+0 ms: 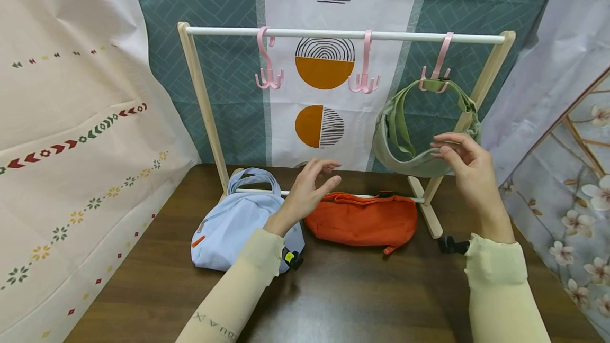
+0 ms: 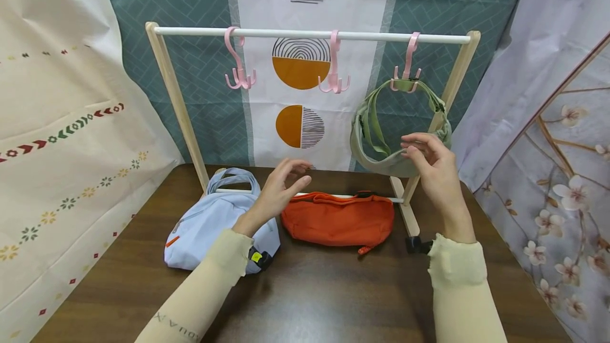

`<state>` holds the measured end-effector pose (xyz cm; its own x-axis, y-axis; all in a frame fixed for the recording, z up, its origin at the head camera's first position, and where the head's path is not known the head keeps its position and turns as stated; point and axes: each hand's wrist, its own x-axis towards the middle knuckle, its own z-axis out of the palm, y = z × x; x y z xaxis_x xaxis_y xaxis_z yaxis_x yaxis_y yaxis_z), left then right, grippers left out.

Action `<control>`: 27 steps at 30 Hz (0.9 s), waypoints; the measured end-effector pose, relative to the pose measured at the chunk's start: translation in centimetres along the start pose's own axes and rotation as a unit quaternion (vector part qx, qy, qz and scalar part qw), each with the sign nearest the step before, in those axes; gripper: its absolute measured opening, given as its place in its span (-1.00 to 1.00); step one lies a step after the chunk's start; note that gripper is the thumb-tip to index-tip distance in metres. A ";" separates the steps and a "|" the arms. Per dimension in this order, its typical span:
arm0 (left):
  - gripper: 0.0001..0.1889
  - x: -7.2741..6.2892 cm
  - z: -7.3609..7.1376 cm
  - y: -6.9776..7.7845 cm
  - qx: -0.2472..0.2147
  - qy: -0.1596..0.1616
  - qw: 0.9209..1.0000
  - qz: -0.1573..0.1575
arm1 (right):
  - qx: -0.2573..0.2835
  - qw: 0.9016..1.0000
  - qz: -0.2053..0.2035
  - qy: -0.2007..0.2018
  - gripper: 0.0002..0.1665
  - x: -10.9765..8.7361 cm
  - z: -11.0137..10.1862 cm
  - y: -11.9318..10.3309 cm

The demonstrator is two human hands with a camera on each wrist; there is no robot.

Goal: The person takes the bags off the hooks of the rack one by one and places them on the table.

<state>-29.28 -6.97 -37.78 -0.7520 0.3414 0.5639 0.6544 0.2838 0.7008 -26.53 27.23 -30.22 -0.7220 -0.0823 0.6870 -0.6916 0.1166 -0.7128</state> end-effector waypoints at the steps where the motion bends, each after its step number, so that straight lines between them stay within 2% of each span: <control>1: -0.62 0.1 0.0 0.0 -0.002 -0.001 1.000 0.001 | -0.001 1.000 -0.004 0.000 -0.68 0.2 0.0 -0.1; 6: -0.62 0.7 0.0 0.5 0.001 -0.005 1.000 0.010 | 0.006 1.000 -0.014 0.001 -0.68 0.8 0.2 -0.6; 13: -0.61 1.3 0.2 1.1 -0.004 -0.010 1.000 0.018 | -0.043 0.999 -0.009 0.009 -0.67 1.3 0.1 -1.2; 19: -0.60 1.9 0.2 1.7 -0.004 -0.017 1.000 0.024 | -0.039 0.999 -0.020 0.015 -0.66 2.0 -0.1 -1.7; 27: -0.60 2.7 0.0 2.6 0.000 -0.025 0.999 0.033 | -0.067 0.997 -0.017 0.017 -0.65 2.7 -0.4 -2.6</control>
<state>-29.63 -5.34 -34.38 -0.7023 0.4035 0.5865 0.7023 0.2584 0.6633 -26.71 27.08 -26.48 -0.6961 -0.0557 0.7158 -0.7044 0.2456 -0.6660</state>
